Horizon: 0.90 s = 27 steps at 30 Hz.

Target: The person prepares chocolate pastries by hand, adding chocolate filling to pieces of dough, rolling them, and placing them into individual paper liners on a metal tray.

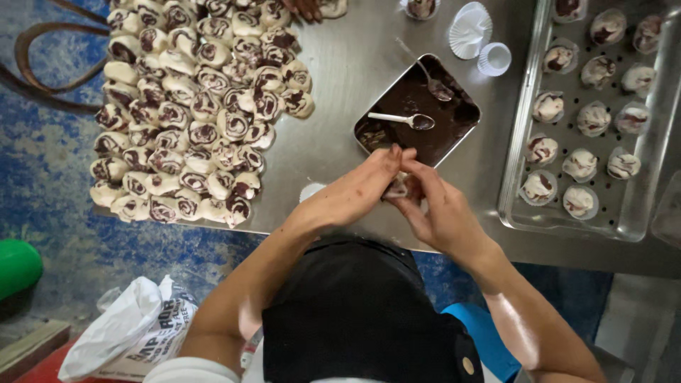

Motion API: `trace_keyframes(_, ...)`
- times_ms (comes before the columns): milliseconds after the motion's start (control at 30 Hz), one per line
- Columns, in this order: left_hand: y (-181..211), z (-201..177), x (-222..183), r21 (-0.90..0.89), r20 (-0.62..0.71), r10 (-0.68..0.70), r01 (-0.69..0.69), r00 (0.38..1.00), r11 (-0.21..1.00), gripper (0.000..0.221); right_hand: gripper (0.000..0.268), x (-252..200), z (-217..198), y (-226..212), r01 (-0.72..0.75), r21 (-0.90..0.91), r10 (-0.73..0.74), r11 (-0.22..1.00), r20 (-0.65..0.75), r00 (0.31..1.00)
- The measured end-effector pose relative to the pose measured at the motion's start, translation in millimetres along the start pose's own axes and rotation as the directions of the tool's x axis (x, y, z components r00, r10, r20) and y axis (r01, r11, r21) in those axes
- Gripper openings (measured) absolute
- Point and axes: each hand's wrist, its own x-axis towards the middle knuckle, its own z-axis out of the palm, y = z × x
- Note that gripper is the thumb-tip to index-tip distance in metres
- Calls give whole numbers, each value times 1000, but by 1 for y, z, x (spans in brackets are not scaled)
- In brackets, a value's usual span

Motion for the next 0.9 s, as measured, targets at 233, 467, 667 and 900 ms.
trace_keyframes(233,-39,0,14,-776,-123,44,-123,991,619,67,14,13,-2,17,-211,-12,203,977,-216,955)
trace_keyframes(467,-36,21,12,-293,-435,167,-315,885,903,40,23,19,6,1,-81,-93,59,992,-218,974)
trace_keyframes(667,-20,23,5,-115,-437,206,-282,875,953,35,29,17,2,2,-147,-72,135,986,-156,979)
trace_keyframes(900,1,20,-1,148,-379,138,-88,915,985,29,20,10,7,13,-15,-137,3,990,-83,997)
